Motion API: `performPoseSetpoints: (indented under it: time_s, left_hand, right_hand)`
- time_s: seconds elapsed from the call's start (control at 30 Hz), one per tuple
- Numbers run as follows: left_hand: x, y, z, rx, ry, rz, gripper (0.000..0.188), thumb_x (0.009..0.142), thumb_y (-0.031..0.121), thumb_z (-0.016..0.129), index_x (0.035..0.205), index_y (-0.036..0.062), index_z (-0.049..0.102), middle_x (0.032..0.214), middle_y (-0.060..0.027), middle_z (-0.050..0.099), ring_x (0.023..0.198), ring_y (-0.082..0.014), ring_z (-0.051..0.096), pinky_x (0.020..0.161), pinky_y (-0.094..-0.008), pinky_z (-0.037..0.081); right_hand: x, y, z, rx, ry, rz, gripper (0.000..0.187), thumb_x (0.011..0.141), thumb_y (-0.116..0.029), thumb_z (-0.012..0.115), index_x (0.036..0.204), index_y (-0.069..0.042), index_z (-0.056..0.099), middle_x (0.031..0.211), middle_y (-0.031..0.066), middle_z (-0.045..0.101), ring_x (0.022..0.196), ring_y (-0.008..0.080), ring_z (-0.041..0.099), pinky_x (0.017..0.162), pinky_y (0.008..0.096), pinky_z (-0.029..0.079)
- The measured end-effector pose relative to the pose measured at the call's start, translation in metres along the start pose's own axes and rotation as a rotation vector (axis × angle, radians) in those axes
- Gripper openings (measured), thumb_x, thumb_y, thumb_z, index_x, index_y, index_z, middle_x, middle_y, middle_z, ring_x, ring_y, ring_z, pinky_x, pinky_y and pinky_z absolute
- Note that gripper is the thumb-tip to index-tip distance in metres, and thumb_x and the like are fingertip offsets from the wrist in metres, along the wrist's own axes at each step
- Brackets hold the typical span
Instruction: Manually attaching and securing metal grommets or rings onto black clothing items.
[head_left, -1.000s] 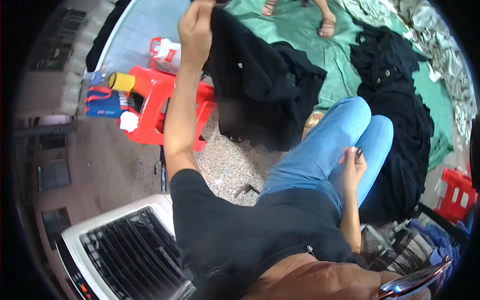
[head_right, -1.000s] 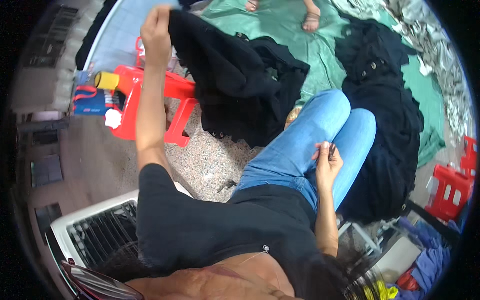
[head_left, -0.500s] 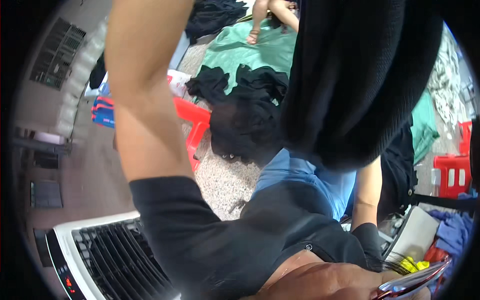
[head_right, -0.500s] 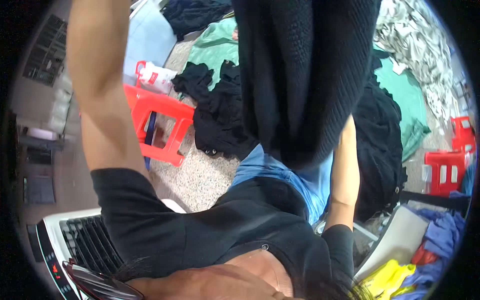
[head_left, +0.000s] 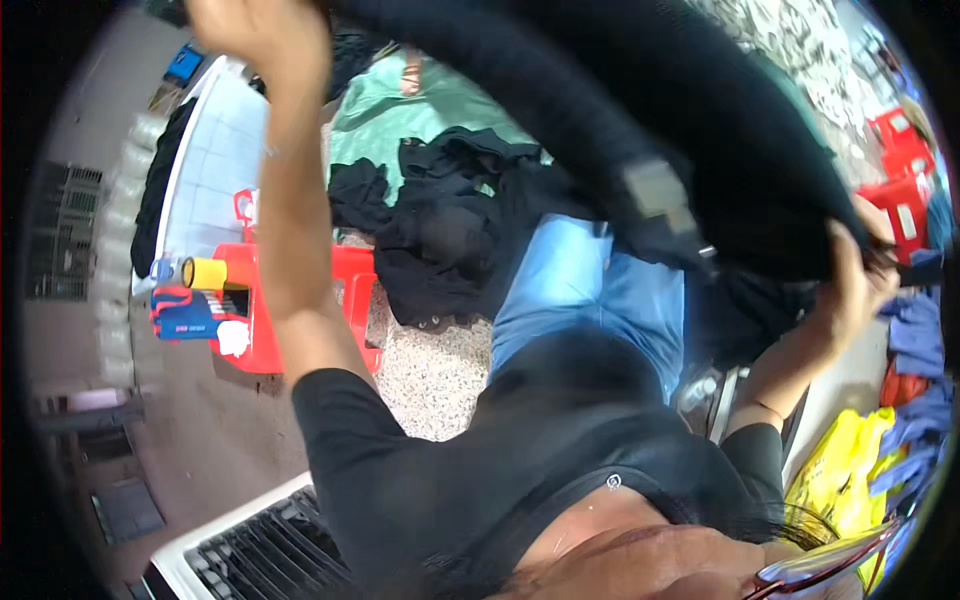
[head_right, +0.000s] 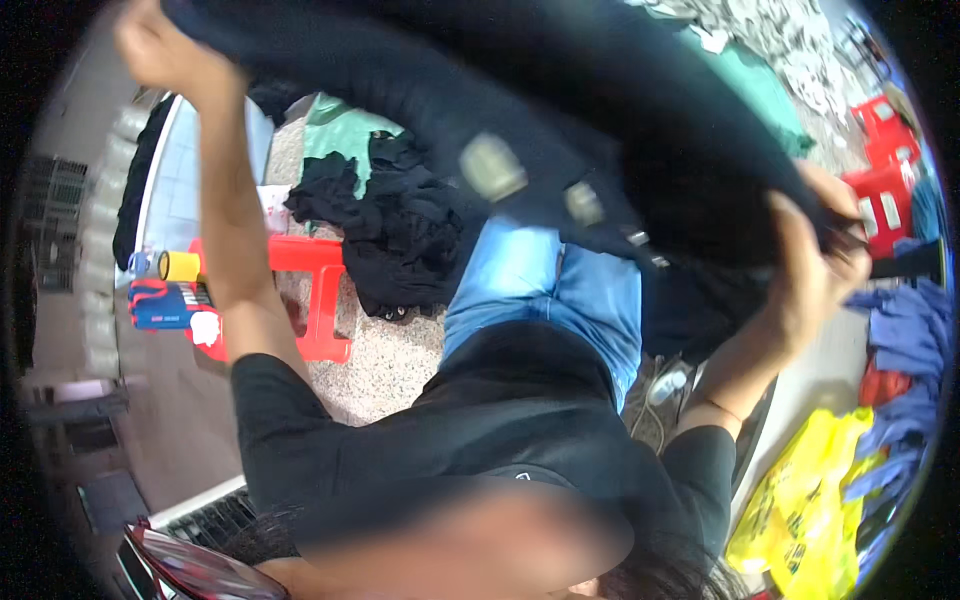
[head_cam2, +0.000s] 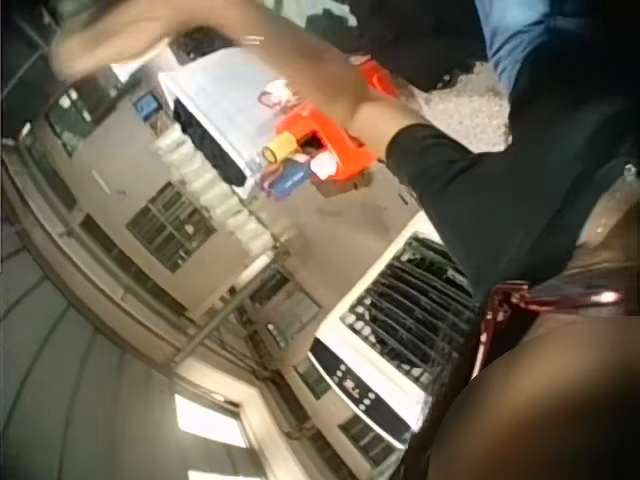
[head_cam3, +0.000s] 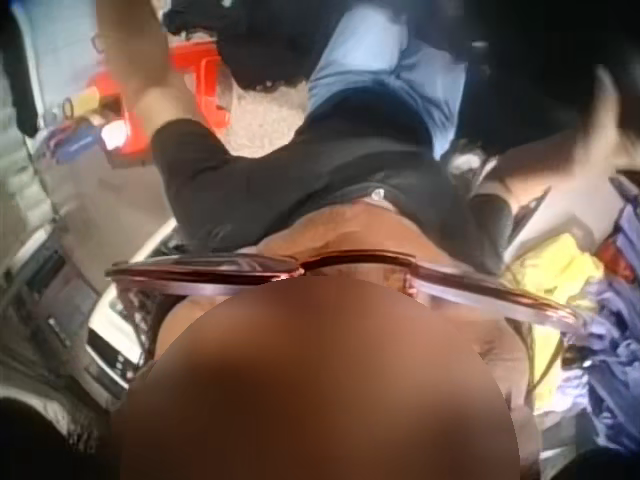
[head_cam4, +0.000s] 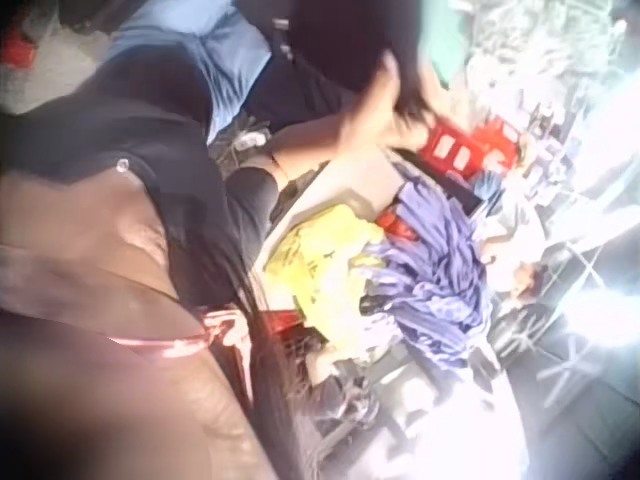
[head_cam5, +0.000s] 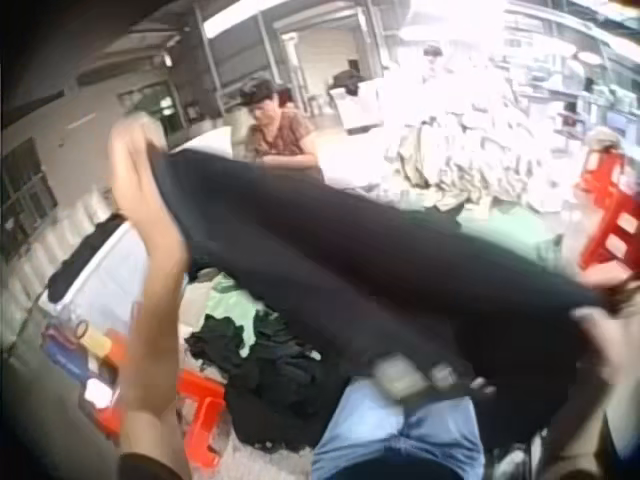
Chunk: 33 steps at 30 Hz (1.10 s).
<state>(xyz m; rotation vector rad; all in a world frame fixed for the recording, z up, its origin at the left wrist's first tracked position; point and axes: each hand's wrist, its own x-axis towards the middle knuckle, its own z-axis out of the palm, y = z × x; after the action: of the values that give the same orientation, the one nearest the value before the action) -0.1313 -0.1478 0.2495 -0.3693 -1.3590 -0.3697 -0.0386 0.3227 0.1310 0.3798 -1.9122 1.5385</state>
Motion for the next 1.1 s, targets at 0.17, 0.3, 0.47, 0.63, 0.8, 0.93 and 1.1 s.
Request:
performPoseSetpoints:
  time_s: [0.17,0.3,0.47,0.63,0.8,0.93,1.1]
  left_hand:
    - [-0.285,0.012,-0.049,-0.051,-0.639,-0.837,0.012,0.093,0.008,0.057,0.083,0.0032,0.061,0.079,-0.0126,0.06,0.074,-0.0291,0.06,0.072,-0.0376,0.048]
    - [-0.392,0.103,-0.114,-0.232,-0.718,-1.881,0.029,0.099,0.033,0.058,0.114,0.0087,0.056,0.09,-0.0038,0.061,0.065,-0.0121,0.059,0.053,-0.0247,0.05]
    - [-0.413,0.138,-0.174,-0.339,-0.74,-2.279,0.064,0.097,0.059,0.049,0.123,0.0014,0.057,0.114,-0.0113,0.066,0.094,-0.0169,0.061,0.082,-0.0314,0.048]
    - [-0.401,0.146,-0.174,-0.272,-0.584,-2.592,0.053,0.09,0.057,0.062,0.115,0.0101,0.063,0.106,-0.0026,0.067,0.093,-0.0167,0.06,0.076,-0.0316,0.046]
    - [-0.425,0.145,-0.2,-0.675,-0.247,-2.335,0.016,0.092,0.015,0.068,0.107,0.0128,0.063,0.094,-0.0019,0.068,0.077,-0.0149,0.065,0.072,-0.0289,0.052]
    - [-0.285,0.148,-0.163,-0.778,0.032,-2.091,0.016,0.094,0.015,0.066,0.108,0.0203,0.062,0.093,0.0077,0.064,0.084,-0.0055,0.06,0.076,-0.0238,0.046]
    - [-0.185,0.149,-0.162,-1.171,-0.133,-1.738,0.034,0.099,0.016,0.056,0.133,0.0095,0.054,0.131,-0.0092,0.061,0.123,-0.0249,0.057,0.105,-0.0471,0.047]
  right_hand:
    - [-0.027,0.117,0.059,-0.489,-0.334,0.152,0.03,0.084,-0.022,0.076,0.109,-0.008,0.07,0.094,0.0122,0.072,0.088,0.019,0.069,0.08,0.0292,0.051]
    - [-0.088,0.159,0.075,-0.729,-0.192,0.133,0.027,0.086,-0.024,0.073,0.11,-0.012,0.069,0.097,0.0078,0.067,0.086,0.0239,0.068,0.074,0.0351,0.052]
    - [-0.161,0.11,0.069,-0.545,-0.156,0.123,0.026,0.083,-0.001,0.074,0.108,-0.007,0.069,0.103,0.0109,0.066,0.088,0.0239,0.068,0.073,0.0313,0.054]
    - [-0.202,0.1,0.061,-0.495,-0.366,0.193,0.091,0.063,-0.031,0.09,0.14,-0.009,0.048,0.137,0.0135,0.054,0.121,0.0327,0.058,0.095,0.0382,0.051]
    - [-0.206,0.133,0.039,-0.478,-0.509,0.258,0.044,0.072,0.005,0.067,0.114,-0.005,0.063,0.104,0.0131,0.066,0.099,0.0271,0.066,0.086,0.0306,0.051]
    - [-0.141,0.087,0.003,-0.24,-0.06,0.254,0.018,0.079,0.006,0.063,0.095,-0.001,0.068,0.096,0.0084,0.067,0.093,0.0201,0.064,0.087,0.0325,0.049]
    - [-0.081,0.07,-0.077,0.283,0.4,0.305,0.042,0.087,-0.012,0.052,0.122,0.011,0.054,0.116,0.0271,0.061,0.103,0.035,0.065,0.093,0.0452,0.054]
